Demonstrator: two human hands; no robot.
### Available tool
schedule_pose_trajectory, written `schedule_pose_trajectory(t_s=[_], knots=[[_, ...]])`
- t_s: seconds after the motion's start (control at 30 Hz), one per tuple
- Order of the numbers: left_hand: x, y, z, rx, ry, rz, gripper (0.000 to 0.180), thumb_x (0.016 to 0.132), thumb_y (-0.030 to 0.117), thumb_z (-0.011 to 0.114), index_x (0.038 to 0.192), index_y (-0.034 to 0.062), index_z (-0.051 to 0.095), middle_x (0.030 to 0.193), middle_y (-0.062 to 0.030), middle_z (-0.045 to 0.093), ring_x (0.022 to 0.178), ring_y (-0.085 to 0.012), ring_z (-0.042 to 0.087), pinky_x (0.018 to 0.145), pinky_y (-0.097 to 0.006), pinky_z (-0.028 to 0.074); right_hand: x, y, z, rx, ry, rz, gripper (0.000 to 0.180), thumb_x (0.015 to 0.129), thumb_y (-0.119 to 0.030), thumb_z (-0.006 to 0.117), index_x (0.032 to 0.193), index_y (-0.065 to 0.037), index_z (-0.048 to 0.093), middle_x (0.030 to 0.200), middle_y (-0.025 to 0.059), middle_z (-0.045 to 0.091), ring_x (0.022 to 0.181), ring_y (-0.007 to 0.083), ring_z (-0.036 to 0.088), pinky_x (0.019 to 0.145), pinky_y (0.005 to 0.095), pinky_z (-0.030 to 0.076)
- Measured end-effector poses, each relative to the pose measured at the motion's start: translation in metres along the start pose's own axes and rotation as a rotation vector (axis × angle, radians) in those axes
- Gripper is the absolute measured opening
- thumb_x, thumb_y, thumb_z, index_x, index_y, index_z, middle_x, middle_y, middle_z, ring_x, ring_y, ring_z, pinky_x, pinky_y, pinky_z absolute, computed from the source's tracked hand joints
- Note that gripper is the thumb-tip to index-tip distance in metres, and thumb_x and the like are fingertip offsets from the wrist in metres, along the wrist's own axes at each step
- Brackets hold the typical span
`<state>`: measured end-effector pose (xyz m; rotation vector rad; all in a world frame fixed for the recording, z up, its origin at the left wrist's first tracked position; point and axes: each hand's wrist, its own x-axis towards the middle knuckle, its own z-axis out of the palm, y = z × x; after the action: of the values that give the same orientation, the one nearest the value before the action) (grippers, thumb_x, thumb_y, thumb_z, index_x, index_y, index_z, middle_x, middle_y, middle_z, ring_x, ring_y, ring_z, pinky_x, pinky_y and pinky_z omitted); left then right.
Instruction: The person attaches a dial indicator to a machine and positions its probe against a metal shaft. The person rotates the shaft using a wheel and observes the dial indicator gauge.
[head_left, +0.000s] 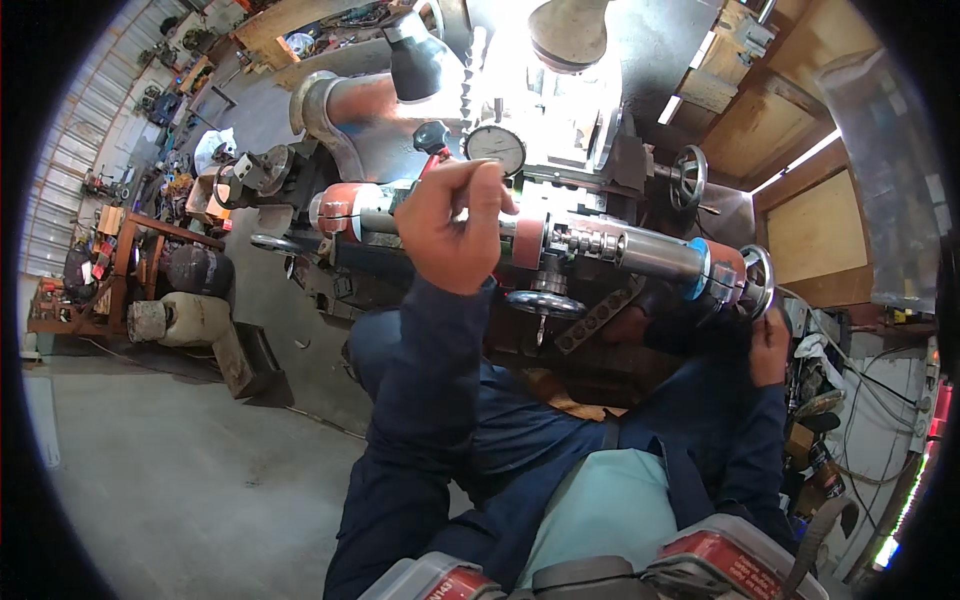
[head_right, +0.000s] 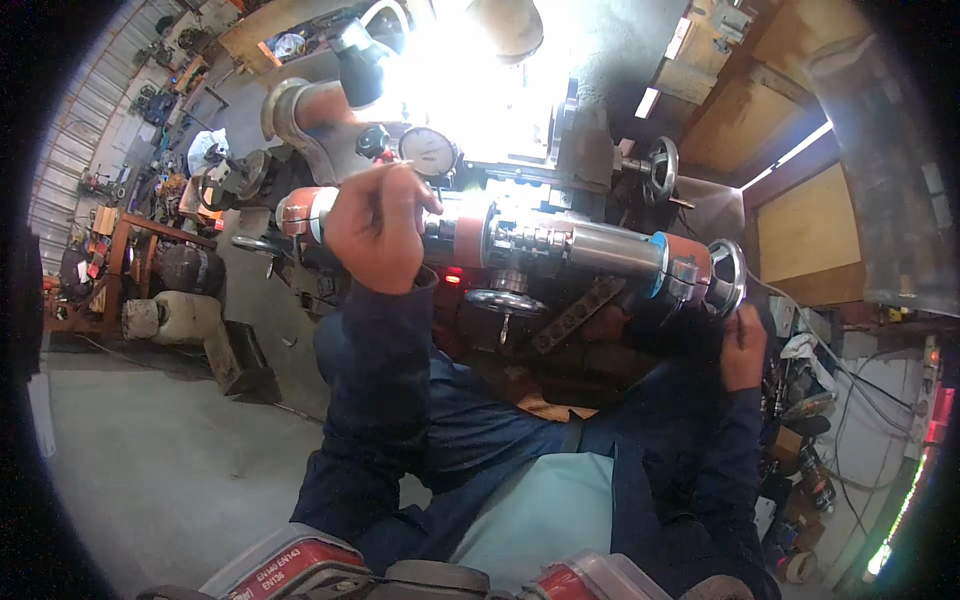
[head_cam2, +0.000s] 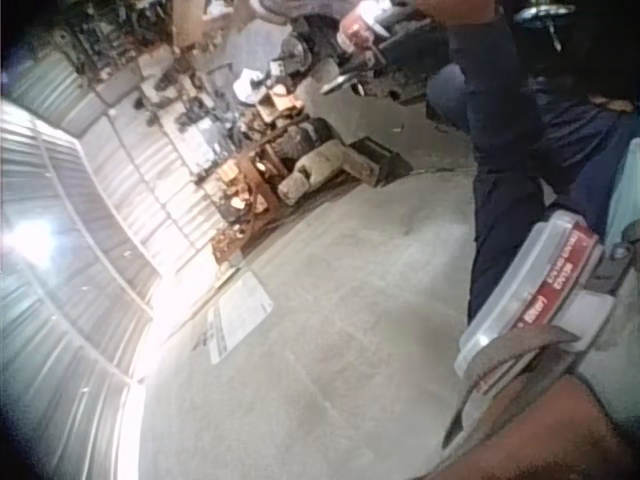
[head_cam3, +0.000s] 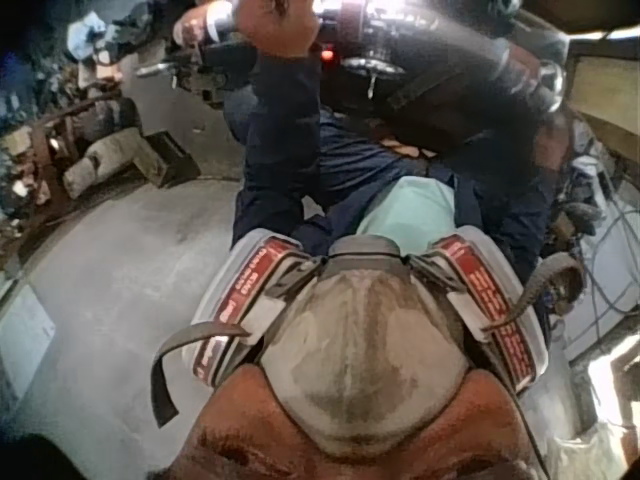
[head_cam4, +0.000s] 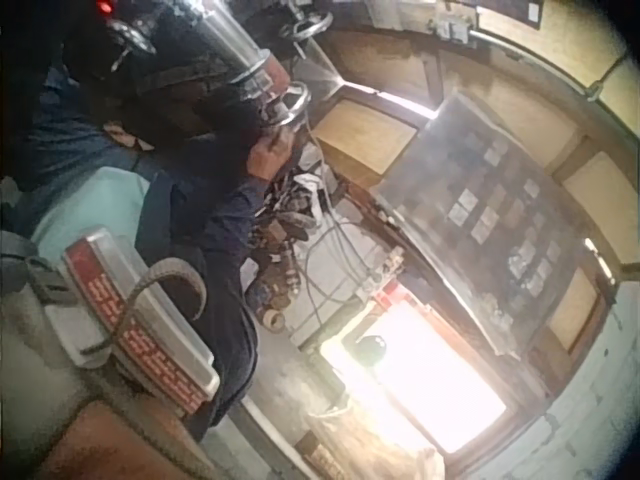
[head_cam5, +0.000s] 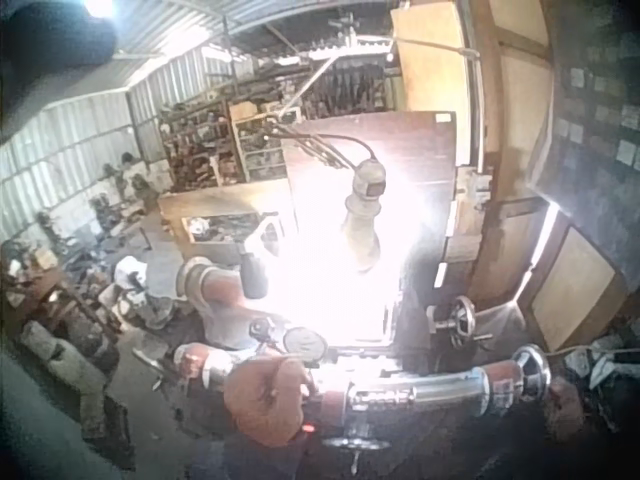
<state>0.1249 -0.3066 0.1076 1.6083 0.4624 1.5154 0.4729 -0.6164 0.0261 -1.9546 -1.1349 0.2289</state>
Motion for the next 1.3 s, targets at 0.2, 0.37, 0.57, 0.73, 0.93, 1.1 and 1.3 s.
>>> schedule_pose_trajectory(t_s=[0.2,0.37,0.57,0.73,0.93,1.1,1.3], knots=[[0.012,0.014,-0.008,-0.023,0.532,0.126,0.024,0.104,0.023,0.05,0.098,-0.0002,0.05,0.074,-0.008,0.06,0.059,-0.0137,0.059,0.046,-0.022,0.041,-0.001,-0.007,-0.012,-0.001,-0.091,0.084,0.022,0.099,-0.016,0.055,0.11,0.003,0.06,0.094,0.0068,0.064,0.084,0.0185,0.059,0.08,0.0311,0.047],[0.011,0.001,-0.027,0.055,0.583,0.155,0.021,0.104,0.02,0.049,0.098,-0.0002,0.051,0.072,-0.0072,0.058,0.058,-0.0147,0.058,0.049,-0.025,0.043,0.024,-0.027,-0.036,0.06,-0.182,0.114,0.017,0.1,-0.015,0.056,0.105,0.0,0.062,0.082,0.0008,0.06,0.073,0.0082,0.051,0.067,0.0244,0.043],[0.009,0.0,-0.024,0.074,0.577,0.126,0.021,0.104,0.02,0.05,0.097,-0.0002,0.051,0.069,-0.0068,0.058,0.056,-0.0142,0.055,0.056,-0.027,0.044,0.066,0.009,-0.021,0.131,-0.014,0.043,0.017,0.101,-0.014,0.055,0.107,0.0,0.063,0.086,-0.0006,0.061,0.079,0.0067,0.054,0.072,0.0228,0.045],[0.01,-0.001,-0.023,0.104,0.559,0.143,0.021,0.104,0.021,0.05,0.102,0.0009,0.054,0.073,-0.0084,0.063,0.059,-0.0134,0.059,0.051,-0.025,0.042,0.088,0.037,0.006,0.274,-0.036,0.156,0.023,0.101,-0.021,0.053,0.106,-0.001,0.064,0.091,0.001,0.065,0.086,0.0099,0.058,0.078,0.0259,0.048],[0.011,-0.003,-0.023,0.053,0.579,0.122,0.023,0.104,0.023,0.052,0.107,0.0012,0.056,0.075,-0.0082,0.064,0.059,-0.0122,0.058,0.047,-0.022,0.039,0.069,0.026,0.025,0.072,-0.082,0.109,0.022,0.096,-0.019,0.059,0.107,-0.002,0.064,0.095,0.0037,0.066,0.087,0.0142,0.062,0.077,0.0318,0.051],[0.011,-0.007,-0.021,-0.025,0.573,0.114,0.021,0.103,0.021,0.054,0.111,0.0024,0.058,0.074,-0.0043,0.059,0.058,-0.009,0.051,0.047,-0.02,0.036,0.03,0.087,0.016,0.194,-0.062,0.189,0.022,0.096,-0.019,0.06,0.109,-0.002,0.064,0.092,0.0029,0.065,0.083,0.0145,0.061,0.072,0.0326,0.051],[0.01,-0.006,-0.021,0.004,0.576,0.107,0.018,0.103,0.018,0.054,0.111,0.0028,0.059,0.072,-0.0015,0.056,0.058,-0.0072,0.047,0.047,-0.019,0.034,0.008,0.038,-0.013,0.141,-0.266,0.41,0.021,0.098,-0.021,0.059,0.109,-0.003,0.063,0.086,0.0009,0.063,0.071,0.0103,0.056,0.061,0.0276,0.046]])
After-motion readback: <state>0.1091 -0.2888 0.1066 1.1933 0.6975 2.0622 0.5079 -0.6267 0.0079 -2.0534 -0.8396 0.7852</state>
